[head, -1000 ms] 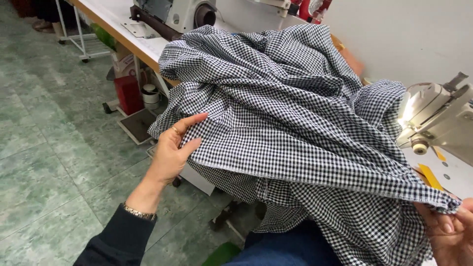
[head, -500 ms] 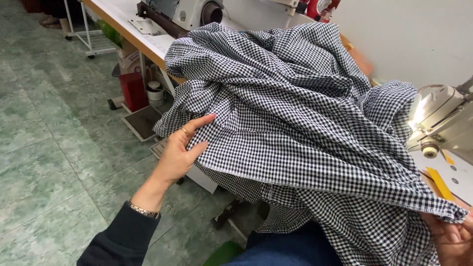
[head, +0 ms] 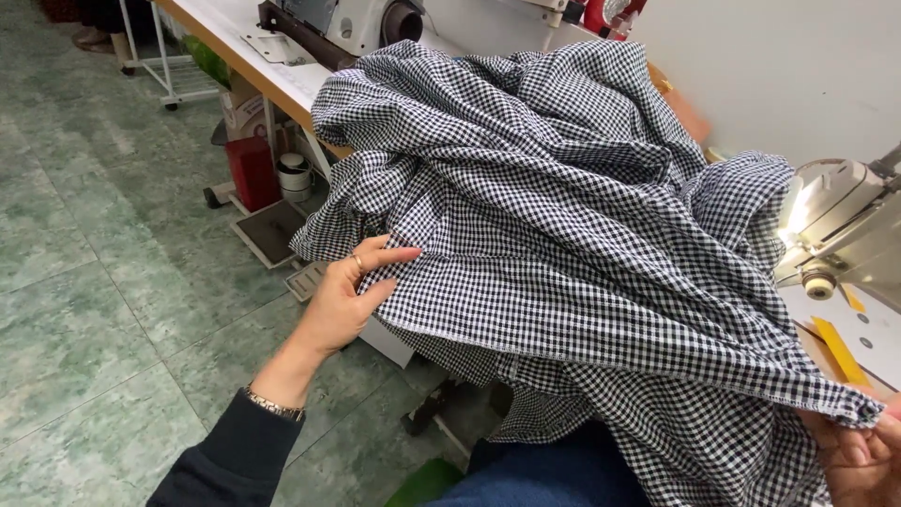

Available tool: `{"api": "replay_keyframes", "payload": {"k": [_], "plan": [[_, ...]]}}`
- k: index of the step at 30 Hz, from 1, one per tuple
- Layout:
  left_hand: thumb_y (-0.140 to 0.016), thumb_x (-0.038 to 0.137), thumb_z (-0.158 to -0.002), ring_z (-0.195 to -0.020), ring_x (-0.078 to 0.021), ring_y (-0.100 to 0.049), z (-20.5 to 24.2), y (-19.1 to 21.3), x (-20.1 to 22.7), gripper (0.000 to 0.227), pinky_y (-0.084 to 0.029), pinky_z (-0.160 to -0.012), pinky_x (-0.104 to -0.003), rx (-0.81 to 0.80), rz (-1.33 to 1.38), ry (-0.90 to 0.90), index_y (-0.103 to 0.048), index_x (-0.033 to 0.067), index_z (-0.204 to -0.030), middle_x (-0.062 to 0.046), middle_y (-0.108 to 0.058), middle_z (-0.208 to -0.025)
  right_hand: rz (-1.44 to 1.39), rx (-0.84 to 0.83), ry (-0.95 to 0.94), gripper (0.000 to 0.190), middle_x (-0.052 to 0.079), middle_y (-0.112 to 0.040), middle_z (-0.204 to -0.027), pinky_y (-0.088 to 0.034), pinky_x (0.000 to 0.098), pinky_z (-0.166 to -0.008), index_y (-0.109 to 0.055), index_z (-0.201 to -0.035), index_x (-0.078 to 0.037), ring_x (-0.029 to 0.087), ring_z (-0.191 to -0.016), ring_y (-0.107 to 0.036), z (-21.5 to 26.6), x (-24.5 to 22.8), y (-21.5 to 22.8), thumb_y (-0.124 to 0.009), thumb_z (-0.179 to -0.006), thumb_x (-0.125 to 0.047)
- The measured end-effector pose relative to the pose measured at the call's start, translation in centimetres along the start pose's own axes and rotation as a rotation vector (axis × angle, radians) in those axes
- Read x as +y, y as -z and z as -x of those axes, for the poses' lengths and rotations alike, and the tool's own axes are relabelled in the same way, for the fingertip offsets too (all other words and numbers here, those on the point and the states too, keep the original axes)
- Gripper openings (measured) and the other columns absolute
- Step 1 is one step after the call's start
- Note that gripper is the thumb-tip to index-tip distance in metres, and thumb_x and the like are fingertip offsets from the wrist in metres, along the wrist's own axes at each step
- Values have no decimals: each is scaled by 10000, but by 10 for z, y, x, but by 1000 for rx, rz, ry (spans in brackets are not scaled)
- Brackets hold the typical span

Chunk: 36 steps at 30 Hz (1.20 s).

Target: The person is folding and pinching the edge of a checkered fabric garment at a sewing workstation to prepare a hem.

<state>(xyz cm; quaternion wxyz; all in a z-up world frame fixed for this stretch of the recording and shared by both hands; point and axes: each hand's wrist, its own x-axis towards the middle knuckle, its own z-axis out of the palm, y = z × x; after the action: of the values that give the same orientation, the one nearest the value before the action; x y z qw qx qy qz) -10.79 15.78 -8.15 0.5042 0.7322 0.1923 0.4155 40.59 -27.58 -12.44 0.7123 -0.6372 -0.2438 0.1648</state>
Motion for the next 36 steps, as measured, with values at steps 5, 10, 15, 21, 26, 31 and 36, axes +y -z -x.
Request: {"api": "replay_keyframes", "payload": {"k": [5, 10, 15, 21, 26, 31, 36], "plan": [[-567, 25, -821, -1414, -246, -375, 2, -1, 0, 404, -202, -1164, -467, -28, 20, 24, -679, 188, -1173, -43, -611, -1334, 33, -18, 185, 206, 1, -295, -712, -476, 296, -1068, -425, -949, -182, 74, -641, -331, 38, -30, -51, -439, -1152, -210], [-569, 55, -899, -687, -84, -483, 4, -4, 2, 271, -408, -637, -230, -28, 125, 90, -712, 103, -1123, -9, -687, -1101, -10, 43, 222, 147, 7, -339, -654, -566, 331, -1062, -442, -896, -172, 31, -560, -326, 79, -79, -122, -497, -1017, -109], [-597, 87, -886, -938, -131, -588, 4, -7, -2, 257, -473, -811, -273, -36, 107, 102, -716, 93, -1113, -16, -655, -1110, -93, -7, 225, 153, 44, -439, -707, -558, 369, -1018, -456, -850, -126, 58, -586, -393, 100, -101, -145, -489, -991, -77], [-618, 104, -850, -1093, -177, -609, 3, -15, -18, 311, -546, -825, -296, 39, -102, 74, -669, 113, -1157, -68, -592, -1252, -149, 35, 224, 105, 92, -527, -784, -582, 360, -934, -493, -833, -93, 140, -752, -544, 109, -112, -161, -520, -920, -42], [-657, 69, -865, -1166, -256, -506, 10, -53, 12, 324, -456, -872, -355, 308, -394, -257, -614, 50, -1186, -131, -533, -1209, -240, 40, 226, 85, 151, -632, -887, -584, 340, -821, -534, -813, -61, 219, -825, -626, 115, -122, -173, -559, -858, 7], [-704, 126, -860, -979, -266, -554, 16, -116, 52, 215, -403, -912, -397, 207, -394, -614, -653, 72, -1062, -97, -578, -1016, -299, -28, 219, 96, 171, -652, -924, -579, 297, -760, -547, -813, -56, 202, -775, -623, 119, -131, -180, -584, -860, 19], [-765, 259, -843, -1054, -222, -551, 23, -188, 57, 384, -400, -908, -388, 179, -463, -837, -571, 166, -1161, -36, -532, -1151, -325, -81, 261, 105, 195, -650, -957, -553, 281, -720, -535, -799, -43, 139, -616, -547, 122, -136, -181, -579, -875, 13]]}}
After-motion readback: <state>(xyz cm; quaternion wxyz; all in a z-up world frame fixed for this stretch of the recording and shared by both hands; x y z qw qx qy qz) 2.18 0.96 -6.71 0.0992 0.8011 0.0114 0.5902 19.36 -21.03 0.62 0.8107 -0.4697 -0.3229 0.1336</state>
